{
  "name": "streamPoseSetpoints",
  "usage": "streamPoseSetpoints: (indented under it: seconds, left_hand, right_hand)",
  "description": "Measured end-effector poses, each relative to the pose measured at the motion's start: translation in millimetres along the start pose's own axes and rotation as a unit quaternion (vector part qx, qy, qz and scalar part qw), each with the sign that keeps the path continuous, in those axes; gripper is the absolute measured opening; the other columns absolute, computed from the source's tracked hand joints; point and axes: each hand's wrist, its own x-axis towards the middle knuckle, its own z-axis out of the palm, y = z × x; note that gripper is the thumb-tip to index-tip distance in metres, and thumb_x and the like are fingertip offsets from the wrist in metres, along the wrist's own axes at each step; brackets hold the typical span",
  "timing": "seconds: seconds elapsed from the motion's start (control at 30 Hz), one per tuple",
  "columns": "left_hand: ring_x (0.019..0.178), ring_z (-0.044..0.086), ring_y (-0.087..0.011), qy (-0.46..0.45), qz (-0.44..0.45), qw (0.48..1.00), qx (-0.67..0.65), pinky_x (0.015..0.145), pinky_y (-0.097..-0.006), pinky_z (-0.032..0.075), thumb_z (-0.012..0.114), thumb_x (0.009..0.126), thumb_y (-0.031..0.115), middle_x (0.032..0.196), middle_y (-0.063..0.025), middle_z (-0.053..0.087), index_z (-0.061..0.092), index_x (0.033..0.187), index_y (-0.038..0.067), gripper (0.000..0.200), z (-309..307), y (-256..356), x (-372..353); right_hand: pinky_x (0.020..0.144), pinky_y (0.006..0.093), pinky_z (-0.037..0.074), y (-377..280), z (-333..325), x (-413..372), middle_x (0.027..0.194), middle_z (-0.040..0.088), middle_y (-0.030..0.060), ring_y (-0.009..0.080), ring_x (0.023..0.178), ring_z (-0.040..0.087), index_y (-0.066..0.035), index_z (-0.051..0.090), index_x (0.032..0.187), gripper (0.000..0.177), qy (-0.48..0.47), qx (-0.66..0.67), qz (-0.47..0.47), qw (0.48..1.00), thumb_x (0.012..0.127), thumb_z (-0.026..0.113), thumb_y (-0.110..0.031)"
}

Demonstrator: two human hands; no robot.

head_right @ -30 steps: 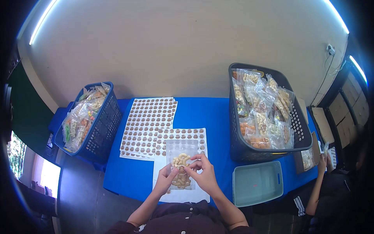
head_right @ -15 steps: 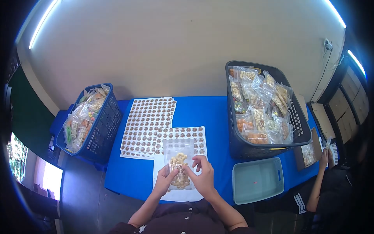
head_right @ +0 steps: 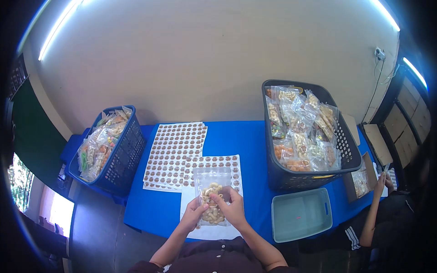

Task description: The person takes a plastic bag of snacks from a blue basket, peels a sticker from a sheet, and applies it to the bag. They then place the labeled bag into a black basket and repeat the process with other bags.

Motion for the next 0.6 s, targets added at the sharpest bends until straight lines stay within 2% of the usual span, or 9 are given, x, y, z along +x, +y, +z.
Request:
streamPoseSetpoints:
  seconds: [0.1, 0.2, 0.3, 0.4, 0.5, 0.53, 0.6]
  left_hand:
    - [0.084, 0.055, -0.0088, 0.03, -0.005, 1.0, 0.004, 0.073, -0.023, 0.045, 0.049, 0.087, 0.016, 0.097, -0.0068, 0.058, 0.047, 0.111, -0.002, 0.03, -2, -7, 6]
    - [0.078, 0.055, -0.0067, 0.046, -0.001, 0.998, 0.038, 0.068, -0.0209, 0.045, 0.048, 0.088, 0.019, 0.091, -0.0054, 0.059, 0.051, 0.105, -0.002, 0.027, 4, -2, 12]
    - [0.076, 0.056, -0.007, 0.058, 0.042, 0.994, 0.077, 0.066, -0.0214, 0.046, 0.045, 0.089, 0.019, 0.086, -0.0053, 0.06, 0.053, 0.1, -0.002, 0.025, 6, -6, 17]
    - [0.071, 0.053, -0.0044, 0.067, 0.072, 0.992, 0.082, 0.062, -0.0185, 0.043, 0.046, 0.089, 0.02, 0.082, -0.0028, 0.059, 0.054, 0.097, -0.002, 0.025, 12, -1, 20]
    - [0.066, 0.05, -0.0025, 0.066, 0.08, 0.988, 0.112, 0.056, -0.0172, 0.041, 0.047, 0.089, 0.021, 0.076, -0.0004, 0.057, 0.054, 0.095, -0.002, 0.024, 6, -5, 25]
    - [0.065, 0.049, -0.0022, 0.07, 0.079, 0.99, 0.099, 0.055, -0.0171, 0.04, 0.047, 0.089, 0.021, 0.075, 0.0001, 0.056, 0.054, 0.095, -0.002, 0.025, 6, -5, 26]
    - [0.065, 0.049, -0.0023, 0.071, 0.075, 0.991, 0.088, 0.055, -0.0171, 0.04, 0.049, 0.088, 0.021, 0.075, 0.0002, 0.056, 0.054, 0.096, -0.001, 0.025, 6, -5, 28]
  right_hand:
    - [0.063, 0.0197, 0.041, 7, -3, 4, 0.079, 0.058, 0.0025, 0.0048, 0.074, 0.052, -0.001, 0.055, 0.086, 0.021, -0.004, -0.057, -0.037, 0.998, 0.075, 0.066, -0.015]
    - [0.067, 0.0217, 0.041, 17, -6, 6, 0.084, 0.058, 0.0032, 0.0064, 0.078, 0.052, 0.0, 0.054, 0.091, 0.026, -0.014, -0.042, -0.028, 0.999, 0.074, 0.067, -0.016]
    - [0.07, 0.0229, 0.041, 5, -6, 3, 0.088, 0.056, 0.0045, 0.0081, 0.079, 0.051, 0.0, 0.05, 0.097, 0.034, -0.037, 0.007, -0.008, 0.999, 0.073, 0.067, -0.015]
    - [0.071, 0.0238, 0.041, 1, -10, 2, 0.09, 0.055, 0.0055, 0.01, 0.078, 0.051, 0.001, 0.047, 0.102, 0.041, -0.04, -0.038, -0.029, 0.998, 0.072, 0.068, -0.015]
    - [0.071, 0.0237, 0.041, -1, -12, 0, 0.092, 0.054, 0.0068, 0.0111, 0.078, 0.051, 0.001, 0.044, 0.106, 0.046, -0.042, -0.159, -0.064, 0.984, 0.071, 0.069, -0.015]
    - [0.07, 0.0241, 0.042, 1, -11, 0, 0.094, 0.053, 0.0067, 0.0113, 0.081, 0.051, 0.0, 0.042, 0.107, 0.048, -0.045, -0.157, -0.05, 0.985, 0.071, 0.069, -0.016]
    - [0.07, 0.024, 0.042, 9, -14, 2, 0.092, 0.053, 0.0059, 0.0105, 0.082, 0.051, 0.0, 0.044, 0.106, 0.045, -0.057, -0.072, -0.027, 0.995, 0.072, 0.068, -0.015]
